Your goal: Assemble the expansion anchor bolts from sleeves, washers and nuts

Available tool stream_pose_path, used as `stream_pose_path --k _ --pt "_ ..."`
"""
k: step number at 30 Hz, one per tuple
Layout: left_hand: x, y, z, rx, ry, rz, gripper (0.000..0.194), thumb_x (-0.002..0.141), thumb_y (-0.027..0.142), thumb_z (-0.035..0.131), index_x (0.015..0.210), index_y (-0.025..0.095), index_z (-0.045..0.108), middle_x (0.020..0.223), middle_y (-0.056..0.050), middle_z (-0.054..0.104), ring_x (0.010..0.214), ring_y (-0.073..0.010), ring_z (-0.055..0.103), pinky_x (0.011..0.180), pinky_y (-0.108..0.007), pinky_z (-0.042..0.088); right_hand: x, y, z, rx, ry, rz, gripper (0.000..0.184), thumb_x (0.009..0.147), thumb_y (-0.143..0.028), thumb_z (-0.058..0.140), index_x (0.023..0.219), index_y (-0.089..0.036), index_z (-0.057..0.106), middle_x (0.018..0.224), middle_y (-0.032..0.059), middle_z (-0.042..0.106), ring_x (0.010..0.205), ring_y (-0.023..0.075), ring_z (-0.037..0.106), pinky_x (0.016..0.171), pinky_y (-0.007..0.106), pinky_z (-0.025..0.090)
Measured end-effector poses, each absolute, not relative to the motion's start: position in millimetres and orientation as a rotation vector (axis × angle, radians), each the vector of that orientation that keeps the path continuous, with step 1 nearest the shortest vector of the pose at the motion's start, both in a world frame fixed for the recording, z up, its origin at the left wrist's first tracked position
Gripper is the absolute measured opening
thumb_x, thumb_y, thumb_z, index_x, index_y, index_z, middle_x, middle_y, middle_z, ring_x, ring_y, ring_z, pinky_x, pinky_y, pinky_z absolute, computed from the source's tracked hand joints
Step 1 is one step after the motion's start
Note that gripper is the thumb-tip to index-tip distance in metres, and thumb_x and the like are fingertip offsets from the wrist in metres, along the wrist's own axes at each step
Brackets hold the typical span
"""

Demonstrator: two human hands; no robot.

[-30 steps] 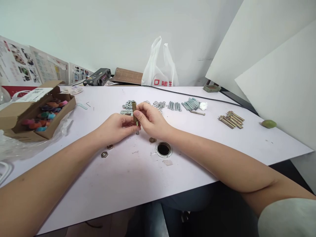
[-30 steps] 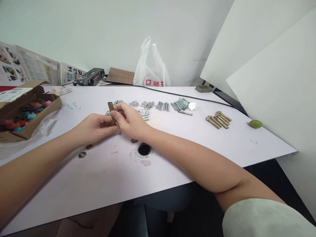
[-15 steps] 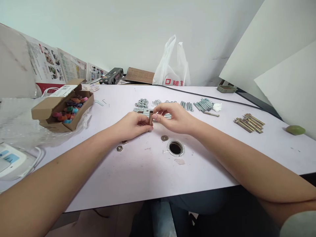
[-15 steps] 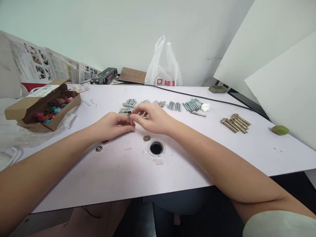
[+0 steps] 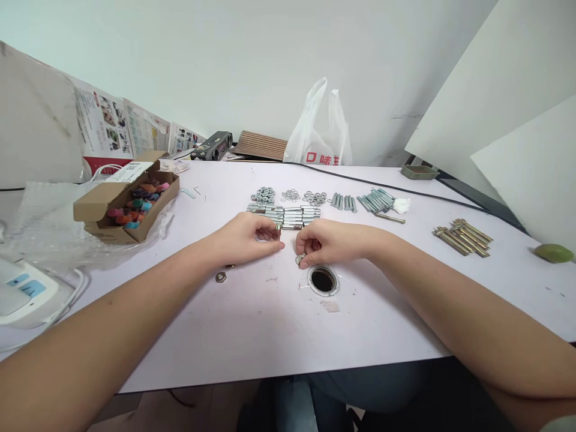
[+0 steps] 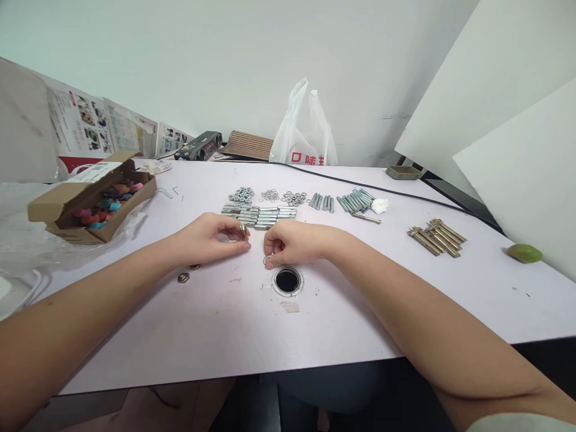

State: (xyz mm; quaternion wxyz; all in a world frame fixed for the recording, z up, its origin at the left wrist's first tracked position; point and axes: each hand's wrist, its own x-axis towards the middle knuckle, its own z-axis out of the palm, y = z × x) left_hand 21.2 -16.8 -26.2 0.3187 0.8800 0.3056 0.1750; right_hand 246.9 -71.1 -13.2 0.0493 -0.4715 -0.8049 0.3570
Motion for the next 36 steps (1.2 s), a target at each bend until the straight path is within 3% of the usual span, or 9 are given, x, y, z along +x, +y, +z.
stream_pose_path --k 4,12,16,20,23,29,36 --pt "25 -23 -24 2.182 0.824 0.568 0.031 0.078 0.044 0.061 0.092 0.017 0.069 0.075 -0.001 0.067 0.071 -0.0144 0.059 0.067 -0.026 0.047 247 -70 -8 -1.439 -2.418 1.119 0.024 0.078 -0.041 0.065 0.082 -0.018 0.066 0.072 0.0015 0.064 0.063 0.0124 0.054 0.054 0.025 0.040" --pt "26 -22 -25 2.033 0.800 0.504 0.025 0.077 0.040 0.063 0.084 0.017 0.070 0.072 0.000 0.067 0.063 -0.0109 0.055 0.057 -0.023 0.042 248 -69 -1 -1.531 -2.369 1.134 0.025 0.081 -0.040 0.062 0.082 -0.017 0.069 0.072 0.0019 0.065 0.060 0.0111 0.050 0.053 0.025 0.038" --pt "25 -20 -27 2.025 0.781 0.501 0.028 0.077 0.042 0.064 0.087 0.017 0.072 0.075 -0.001 0.068 0.066 -0.0121 0.056 0.059 -0.024 0.044 249 -69 3 -1.475 -2.246 1.145 0.026 0.082 -0.042 0.062 0.082 -0.017 0.068 0.071 0.0015 0.060 0.059 0.0108 0.046 0.054 0.026 0.036" --pt "25 -19 -29 2.045 0.790 0.498 0.031 0.076 0.044 0.063 0.088 0.017 0.073 0.075 -0.001 0.068 0.067 -0.0134 0.056 0.060 -0.026 0.044 234 -71 2 -1.231 -1.822 1.193 0.032 0.082 -0.045 0.062 0.069 -0.016 0.058 0.065 -0.0002 0.053 0.061 0.0106 0.046 0.059 0.026 0.038" --pt "25 -18 -29 2.065 0.789 0.496 0.030 0.076 0.044 0.063 0.089 0.018 0.073 0.075 0.000 0.068 0.065 -0.0124 0.055 0.059 -0.025 0.043 217 -70 -4 -1.224 -1.620 1.193 0.034 0.082 -0.046 0.062 0.067 -0.015 0.058 0.066 0.0013 0.055 0.060 0.0099 0.045 0.059 0.026 0.039" --pt "24 -20 -26 2.078 0.768 0.472 0.030 0.078 0.040 0.062 0.097 0.020 0.073 0.080 0.000 0.071 0.064 -0.0112 0.055 0.058 -0.024 0.042 204 -67 -10 -1.319 -1.621 1.203 0.030 0.082 -0.041 0.062 0.068 -0.015 0.061 0.065 0.0018 0.056 0.060 0.0099 0.045 0.058 0.026 0.038" --pt "25 -21 -25 2.091 0.779 0.489 0.028 0.077 0.041 0.062 0.090 0.018 0.072 0.074 0.000 0.069 0.062 -0.0115 0.054 0.056 -0.024 0.042 211 -65 -15 -1.295 -1.588 1.201 0.030 0.082 -0.040 0.063 0.063 -0.017 0.058 0.063 0.0008 0.054 0.059 0.0103 0.044 0.057 0.027 0.038"
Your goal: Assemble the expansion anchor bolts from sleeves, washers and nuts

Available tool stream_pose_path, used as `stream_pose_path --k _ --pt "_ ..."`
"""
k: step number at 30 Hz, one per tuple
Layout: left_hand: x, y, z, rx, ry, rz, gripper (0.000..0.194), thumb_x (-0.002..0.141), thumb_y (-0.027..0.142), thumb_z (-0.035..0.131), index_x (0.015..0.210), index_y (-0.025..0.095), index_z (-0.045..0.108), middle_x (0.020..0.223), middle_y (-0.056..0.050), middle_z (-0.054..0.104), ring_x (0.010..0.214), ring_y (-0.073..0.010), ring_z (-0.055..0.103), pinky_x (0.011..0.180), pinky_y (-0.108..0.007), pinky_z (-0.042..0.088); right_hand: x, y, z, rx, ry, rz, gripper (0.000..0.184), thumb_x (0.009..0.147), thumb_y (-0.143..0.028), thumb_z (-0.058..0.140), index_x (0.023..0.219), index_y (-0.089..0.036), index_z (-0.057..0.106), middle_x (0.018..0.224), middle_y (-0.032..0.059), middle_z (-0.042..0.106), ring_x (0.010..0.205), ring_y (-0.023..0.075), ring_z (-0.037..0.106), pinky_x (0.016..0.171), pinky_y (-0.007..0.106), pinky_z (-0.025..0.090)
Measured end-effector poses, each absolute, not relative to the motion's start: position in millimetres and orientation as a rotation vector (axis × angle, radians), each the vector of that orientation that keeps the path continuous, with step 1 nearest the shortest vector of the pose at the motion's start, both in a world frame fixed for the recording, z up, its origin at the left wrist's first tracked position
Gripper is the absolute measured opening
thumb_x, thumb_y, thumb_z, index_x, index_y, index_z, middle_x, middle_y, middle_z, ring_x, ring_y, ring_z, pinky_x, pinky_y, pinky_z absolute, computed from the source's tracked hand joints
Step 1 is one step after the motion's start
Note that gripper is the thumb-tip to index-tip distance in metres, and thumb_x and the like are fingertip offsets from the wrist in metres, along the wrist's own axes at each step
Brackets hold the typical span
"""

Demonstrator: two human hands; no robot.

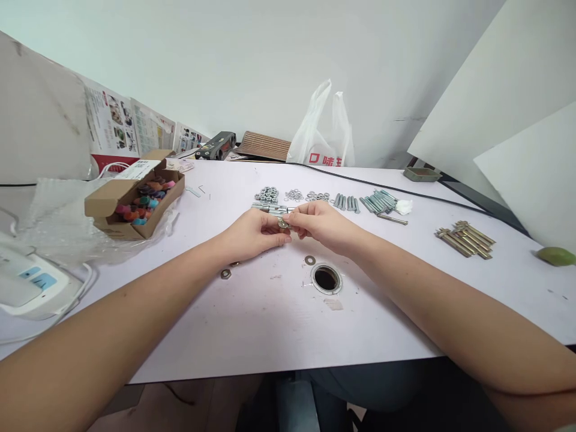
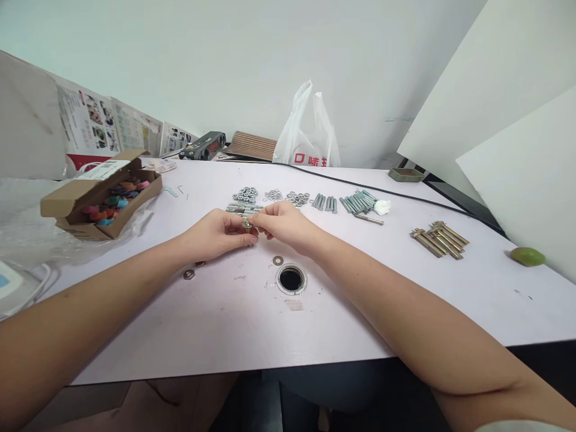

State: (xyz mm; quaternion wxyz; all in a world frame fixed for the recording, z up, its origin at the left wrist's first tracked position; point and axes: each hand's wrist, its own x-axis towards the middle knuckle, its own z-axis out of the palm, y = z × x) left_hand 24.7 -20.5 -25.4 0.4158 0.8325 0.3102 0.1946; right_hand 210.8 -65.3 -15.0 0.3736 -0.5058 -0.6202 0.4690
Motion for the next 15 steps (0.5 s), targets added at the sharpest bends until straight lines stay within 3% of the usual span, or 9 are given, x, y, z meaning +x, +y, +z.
stream_pose_path --k 7,11,15 --pt "24 -18 -30 2.101 0.810 0.487 0.031 0.076 0.045 0.063 0.089 0.018 0.072 0.075 -0.001 0.069 0.065 -0.0132 0.057 0.056 -0.025 0.043 225 -64 -1 -1.360 -1.636 1.126 0.040 0.081 -0.053 0.061 0.063 -0.018 0.058 0.068 0.0042 0.056 0.063 0.0128 0.048 0.059 0.030 0.040" --pt "24 -18 -31 2.065 0.835 0.473 0.029 0.076 0.044 0.064 0.088 0.018 0.071 0.081 -0.001 0.072 0.071 -0.0142 0.061 0.061 -0.025 0.046 264 -64 20 -1.773 -1.788 0.675 0.040 0.082 -0.056 0.057 0.067 -0.019 0.060 0.066 0.0049 0.054 0.055 0.0134 0.042 0.051 0.031 0.031" --pt "23 -17 -31 2.086 0.848 0.436 0.029 0.076 0.044 0.064 0.087 0.018 0.071 0.082 -0.002 0.073 0.075 -0.0159 0.063 0.064 -0.026 0.048 305 -60 26 -2.277 -1.917 0.320 0.039 0.079 -0.051 0.060 0.057 -0.020 0.052 0.059 0.0038 0.047 0.049 0.0125 0.037 0.048 0.031 0.026"
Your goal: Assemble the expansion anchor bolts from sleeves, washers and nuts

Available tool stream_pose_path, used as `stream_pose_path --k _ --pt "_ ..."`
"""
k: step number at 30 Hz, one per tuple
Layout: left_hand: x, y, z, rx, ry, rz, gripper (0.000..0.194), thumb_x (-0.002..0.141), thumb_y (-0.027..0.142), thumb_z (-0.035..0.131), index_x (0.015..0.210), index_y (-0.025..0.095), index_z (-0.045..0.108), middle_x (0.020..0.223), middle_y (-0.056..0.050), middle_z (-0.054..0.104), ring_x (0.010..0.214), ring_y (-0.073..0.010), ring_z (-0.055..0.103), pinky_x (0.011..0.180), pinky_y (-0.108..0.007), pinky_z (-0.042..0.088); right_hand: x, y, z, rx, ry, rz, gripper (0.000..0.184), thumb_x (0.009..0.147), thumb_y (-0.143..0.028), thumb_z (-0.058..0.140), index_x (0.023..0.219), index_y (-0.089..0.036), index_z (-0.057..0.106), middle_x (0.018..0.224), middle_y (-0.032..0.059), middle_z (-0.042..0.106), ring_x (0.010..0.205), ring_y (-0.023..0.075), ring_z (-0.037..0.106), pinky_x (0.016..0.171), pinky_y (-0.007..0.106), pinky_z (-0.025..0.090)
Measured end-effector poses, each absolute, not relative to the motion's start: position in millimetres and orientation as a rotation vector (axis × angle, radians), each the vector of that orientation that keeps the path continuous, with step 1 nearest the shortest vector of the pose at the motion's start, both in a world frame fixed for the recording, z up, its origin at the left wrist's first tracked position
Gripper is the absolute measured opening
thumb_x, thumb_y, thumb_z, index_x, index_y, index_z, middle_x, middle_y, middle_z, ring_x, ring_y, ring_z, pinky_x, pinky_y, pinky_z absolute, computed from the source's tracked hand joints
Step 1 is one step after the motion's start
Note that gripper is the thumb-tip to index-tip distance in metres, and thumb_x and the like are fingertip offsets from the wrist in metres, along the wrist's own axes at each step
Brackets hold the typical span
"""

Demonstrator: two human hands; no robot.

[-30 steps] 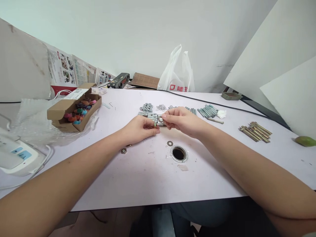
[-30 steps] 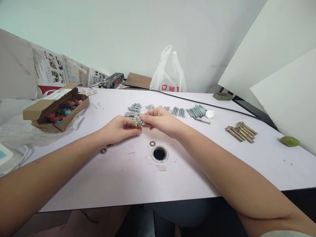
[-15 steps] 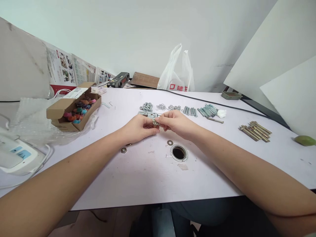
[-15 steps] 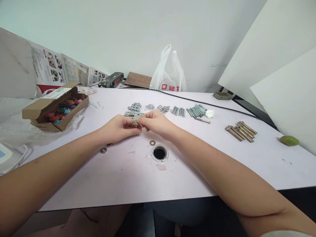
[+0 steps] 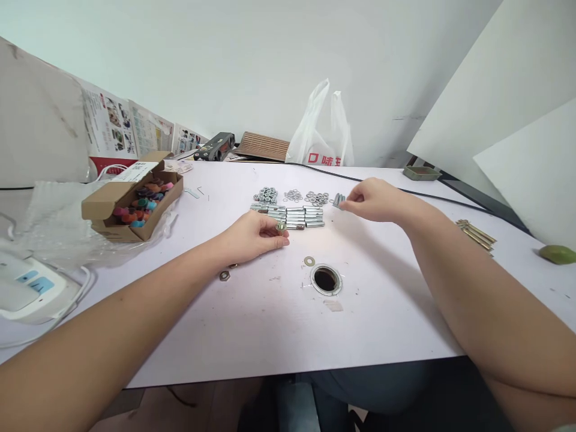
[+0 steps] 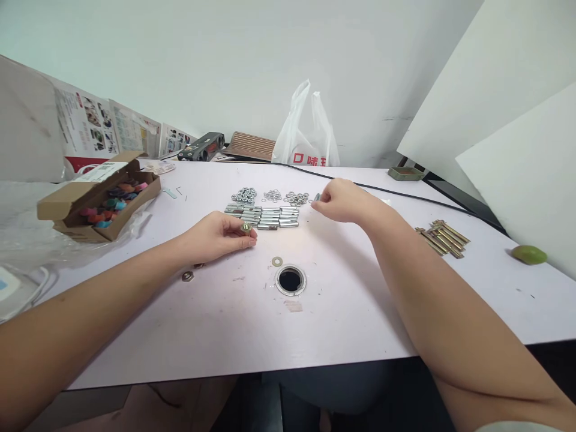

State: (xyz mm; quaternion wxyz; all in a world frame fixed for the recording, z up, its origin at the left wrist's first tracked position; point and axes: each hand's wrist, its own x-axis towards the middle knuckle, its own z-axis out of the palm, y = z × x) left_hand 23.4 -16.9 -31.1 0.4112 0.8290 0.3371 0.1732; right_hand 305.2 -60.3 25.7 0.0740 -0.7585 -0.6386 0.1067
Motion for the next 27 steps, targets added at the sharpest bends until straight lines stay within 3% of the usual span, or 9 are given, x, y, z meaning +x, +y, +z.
stream_pose_path --k 5,9,16,23,27 --pt "23 -15 -32 2.127 0.883 0.389 0.030 0.076 0.045 0.063 0.088 0.019 0.071 0.082 -0.002 0.073 0.074 -0.0164 0.063 0.065 -0.028 0.048 320 -60 27 -2.400 -2.026 0.417 0.038 0.074 -0.057 0.062 0.068 -0.020 0.059 0.073 0.0093 0.060 0.057 0.0178 0.051 0.049 0.032 0.034" --pt "22 -14 -31 2.139 0.887 0.377 0.029 0.076 0.045 0.063 0.089 0.019 0.071 0.080 -0.002 0.071 0.072 -0.0148 0.062 0.065 -0.027 0.048 337 -60 32 -2.562 -1.870 0.265 0.035 0.073 -0.054 0.062 0.073 -0.019 0.062 0.078 0.0120 0.063 0.057 0.0202 0.054 0.050 0.034 0.036" --pt "17 -18 -17 2.159 0.970 0.248 0.031 0.075 0.045 0.063 0.089 0.019 0.071 0.067 0.001 0.065 0.045 -0.0078 0.045 0.041 -0.022 0.035 376 -45 17 -2.664 -1.711 0.197 0.026 0.070 -0.043 0.066 0.081 -0.020 0.067 0.092 0.0107 0.067 0.071 0.0229 0.060 0.055 0.032 0.040" --pt "15 -16 -17 2.182 0.901 0.251 0.027 0.073 0.041 0.066 0.089 0.019 0.071 0.076 0.000 0.071 0.062 -0.0112 0.059 0.053 -0.021 0.044 348 -43 11 -2.532 -1.828 0.184 0.024 0.074 -0.041 0.063 0.079 -0.018 0.067 0.087 0.0108 0.068 0.070 0.0213 0.059 0.054 0.030 0.039" --pt "15 -15 -20 2.151 0.844 0.274 0.029 0.073 0.040 0.066 0.091 0.017 0.071 0.078 -0.001 0.071 0.070 -0.0133 0.062 0.059 -0.022 0.047 292 -61 15 -2.120 -2.150 0.280 0.027 0.081 -0.043 0.056 0.075 -0.018 0.064 0.074 0.0058 0.066 0.060 0.0154 0.055 0.053 0.028 0.036"
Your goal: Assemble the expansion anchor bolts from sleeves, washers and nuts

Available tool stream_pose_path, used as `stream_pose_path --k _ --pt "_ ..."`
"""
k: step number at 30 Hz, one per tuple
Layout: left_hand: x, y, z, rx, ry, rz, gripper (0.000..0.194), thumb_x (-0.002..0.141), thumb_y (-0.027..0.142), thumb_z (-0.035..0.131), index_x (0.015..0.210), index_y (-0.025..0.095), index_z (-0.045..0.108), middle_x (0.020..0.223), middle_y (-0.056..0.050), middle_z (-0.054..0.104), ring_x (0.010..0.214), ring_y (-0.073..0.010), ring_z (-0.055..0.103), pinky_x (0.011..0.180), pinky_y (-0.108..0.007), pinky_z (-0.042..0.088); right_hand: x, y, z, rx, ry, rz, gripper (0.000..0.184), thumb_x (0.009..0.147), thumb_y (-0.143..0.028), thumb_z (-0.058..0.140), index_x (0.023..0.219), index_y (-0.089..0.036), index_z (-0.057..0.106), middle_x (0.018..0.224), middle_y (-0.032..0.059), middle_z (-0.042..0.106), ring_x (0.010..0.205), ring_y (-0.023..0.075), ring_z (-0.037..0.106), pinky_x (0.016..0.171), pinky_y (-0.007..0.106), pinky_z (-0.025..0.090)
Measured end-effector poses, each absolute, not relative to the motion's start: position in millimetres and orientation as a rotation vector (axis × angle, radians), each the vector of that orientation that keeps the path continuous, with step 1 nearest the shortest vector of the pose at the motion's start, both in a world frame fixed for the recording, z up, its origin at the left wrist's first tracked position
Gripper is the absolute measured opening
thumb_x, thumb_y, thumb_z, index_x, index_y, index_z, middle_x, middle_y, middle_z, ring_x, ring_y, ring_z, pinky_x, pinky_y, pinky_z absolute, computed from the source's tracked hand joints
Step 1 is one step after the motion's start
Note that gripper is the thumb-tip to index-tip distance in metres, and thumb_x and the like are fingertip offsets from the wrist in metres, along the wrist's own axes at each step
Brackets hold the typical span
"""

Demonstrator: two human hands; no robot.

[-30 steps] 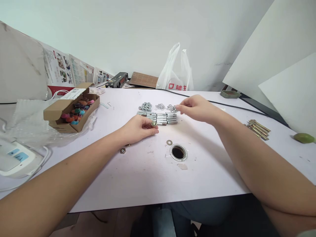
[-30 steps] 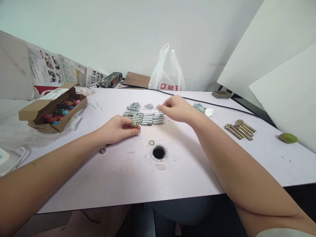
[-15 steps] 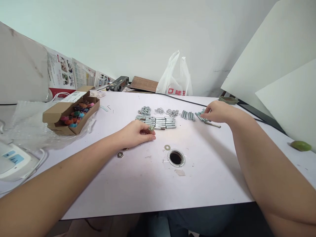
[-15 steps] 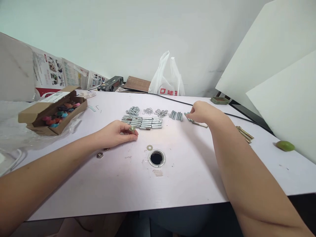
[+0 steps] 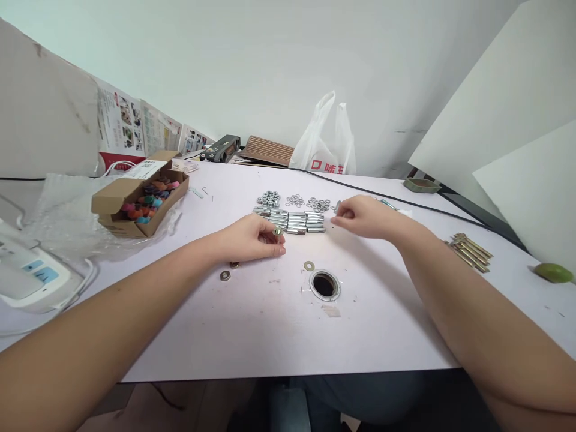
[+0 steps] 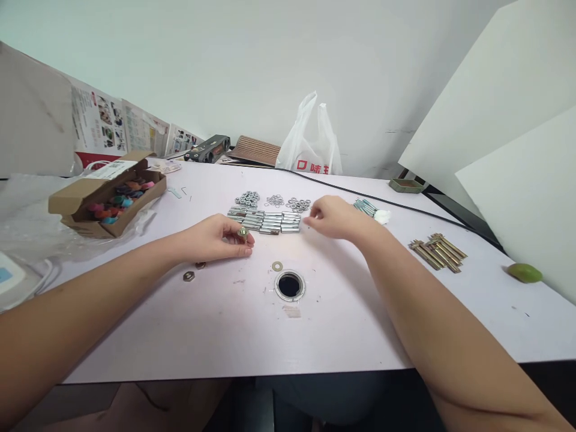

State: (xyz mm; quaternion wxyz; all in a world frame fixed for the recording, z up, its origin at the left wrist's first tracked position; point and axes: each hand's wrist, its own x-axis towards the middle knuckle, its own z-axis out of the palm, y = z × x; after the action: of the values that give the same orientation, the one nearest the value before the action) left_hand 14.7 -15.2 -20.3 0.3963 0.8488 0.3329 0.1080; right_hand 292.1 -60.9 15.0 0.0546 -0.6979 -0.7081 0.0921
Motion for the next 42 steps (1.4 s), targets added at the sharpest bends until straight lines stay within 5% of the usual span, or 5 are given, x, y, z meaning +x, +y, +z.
stream_pose_path --k 6,19,30,35,42 --pt "3 -6 -11 2.220 0.799 0.197 0.029 0.074 0.040 0.064 0.090 0.018 0.073 0.078 -0.001 0.071 0.067 -0.0131 0.060 0.056 -0.022 0.044 222 -102 19 -1.626 -2.481 0.638 0.030 0.085 -0.048 0.054 0.081 -0.020 0.065 0.065 0.0012 0.063 0.051 0.0113 0.050 0.047 0.026 0.032" --pt "-28 15 7 2.265 0.837 -0.042 0.030 0.072 0.038 0.064 0.094 0.021 0.075 0.080 0.000 0.073 0.070 -0.0141 0.060 0.059 -0.022 0.041 147 -102 -10 -1.394 -2.485 0.283 0.027 0.089 -0.034 0.050 0.109 -0.024 0.064 0.072 -0.0001 0.067 0.056 0.0114 0.052 0.054 0.025 0.031" --pt "-26 17 4 2.168 0.792 -0.018 0.034 0.072 0.042 0.067 0.096 0.019 0.074 0.081 -0.001 0.073 0.075 -0.0151 0.063 0.065 -0.021 0.046 136 -87 -32 -1.330 -2.565 0.369 0.023 0.089 -0.025 0.045 0.093 -0.020 0.067 0.080 0.0024 0.070 0.069 0.0154 0.059 0.059 0.026 0.036" --pt "-20 13 -2 1.999 0.737 0.014 0.029 0.074 0.037 0.067 0.095 0.018 0.073 0.081 -0.002 0.073 0.072 -0.0139 0.063 0.064 -0.021 0.048 135 -92 -34 -1.291 -2.558 0.249 0.033 0.087 -0.028 0.045 0.115 -0.019 0.059 0.097 0.0070 0.070 0.072 0.0200 0.060 0.059 0.030 0.038" --pt "-24 15 -3 2.027 0.752 0.021 0.030 0.071 0.033 0.069 0.096 0.018 0.074 0.085 -0.003 0.074 0.076 -0.0156 0.065 0.065 -0.023 0.048 124 -88 -34 -1.237 -2.573 0.344 0.028 0.088 -0.036 0.047 0.105 -0.023 0.066 0.080 0.0032 0.069 0.069 0.0193 0.058 0.059 0.030 0.037"
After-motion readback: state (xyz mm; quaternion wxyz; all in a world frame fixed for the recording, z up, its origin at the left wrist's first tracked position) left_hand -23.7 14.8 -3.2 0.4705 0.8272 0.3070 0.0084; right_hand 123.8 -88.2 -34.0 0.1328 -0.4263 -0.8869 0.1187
